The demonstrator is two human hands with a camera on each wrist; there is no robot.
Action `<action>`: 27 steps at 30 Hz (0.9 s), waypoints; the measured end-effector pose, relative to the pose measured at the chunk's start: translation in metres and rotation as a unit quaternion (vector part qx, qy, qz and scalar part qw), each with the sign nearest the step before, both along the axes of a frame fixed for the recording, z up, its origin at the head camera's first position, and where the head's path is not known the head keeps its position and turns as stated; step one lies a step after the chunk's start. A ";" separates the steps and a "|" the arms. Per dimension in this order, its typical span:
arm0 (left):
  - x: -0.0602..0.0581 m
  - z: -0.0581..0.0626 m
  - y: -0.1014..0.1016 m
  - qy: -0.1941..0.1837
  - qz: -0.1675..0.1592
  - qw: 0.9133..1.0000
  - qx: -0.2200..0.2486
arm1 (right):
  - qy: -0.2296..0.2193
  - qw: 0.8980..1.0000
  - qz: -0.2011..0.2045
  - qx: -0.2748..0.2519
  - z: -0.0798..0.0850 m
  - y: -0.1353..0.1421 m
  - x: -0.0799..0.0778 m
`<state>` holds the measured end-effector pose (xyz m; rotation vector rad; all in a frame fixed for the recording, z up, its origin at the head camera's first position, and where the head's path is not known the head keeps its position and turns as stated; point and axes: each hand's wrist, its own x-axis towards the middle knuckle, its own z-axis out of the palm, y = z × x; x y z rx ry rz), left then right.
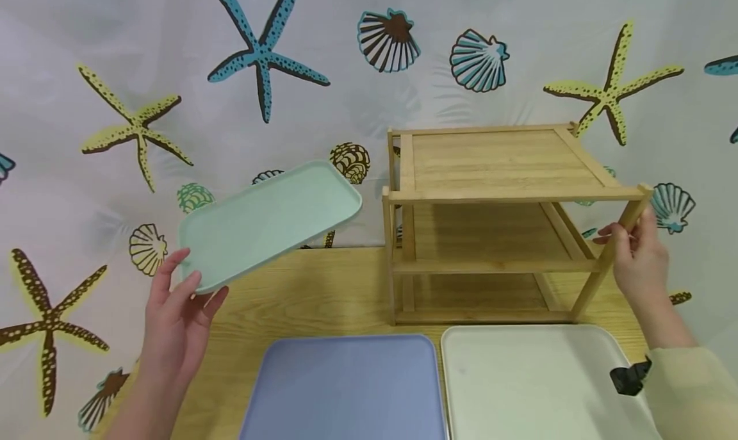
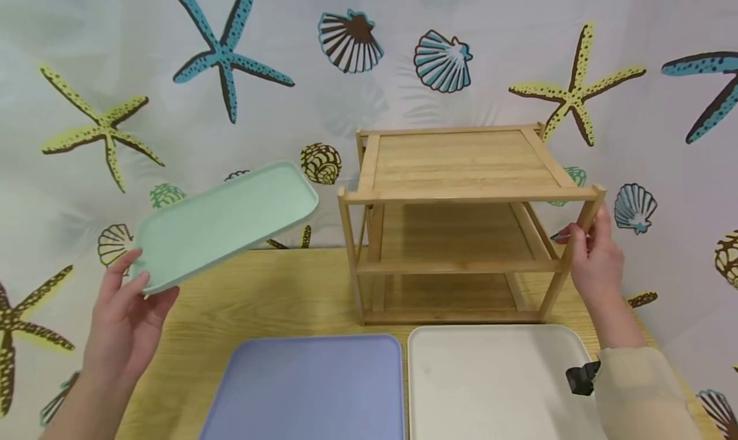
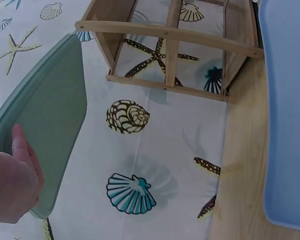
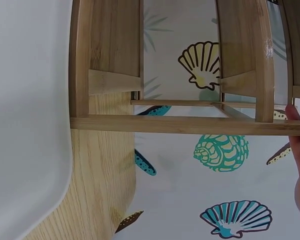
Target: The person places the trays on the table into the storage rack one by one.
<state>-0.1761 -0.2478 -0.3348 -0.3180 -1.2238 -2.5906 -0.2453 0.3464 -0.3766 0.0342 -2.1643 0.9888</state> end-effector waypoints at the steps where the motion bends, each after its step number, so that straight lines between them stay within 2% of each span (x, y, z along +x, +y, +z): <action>1: -0.002 0.005 0.004 0.004 0.000 1.000 0.009 | 0.000 1.000 -0.002 -0.001 0.001 0.000 0.000; 5: -0.011 0.025 0.026 0.017 0.001 1.000 0.024 | -0.004 1.000 -0.006 -0.002 0.003 0.000 0.001; 9: -0.019 0.042 0.051 0.021 -0.010 1.000 0.001 | -0.008 1.000 -0.008 -0.002 0.003 -0.001 0.001; 13: -0.027 0.054 0.075 0.022 -0.034 0.999 -0.026 | -0.015 1.000 -0.009 -0.005 0.002 -0.001 0.001; 21: -0.045 0.064 0.117 -0.001 -0.055 0.993 -0.104 | -0.023 1.000 -0.013 0.000 0.002 0.000 0.000; 27: -0.055 0.065 0.141 -0.015 -0.074 0.989 -0.129 | -0.011 1.000 -0.014 0.002 0.002 -0.001 0.001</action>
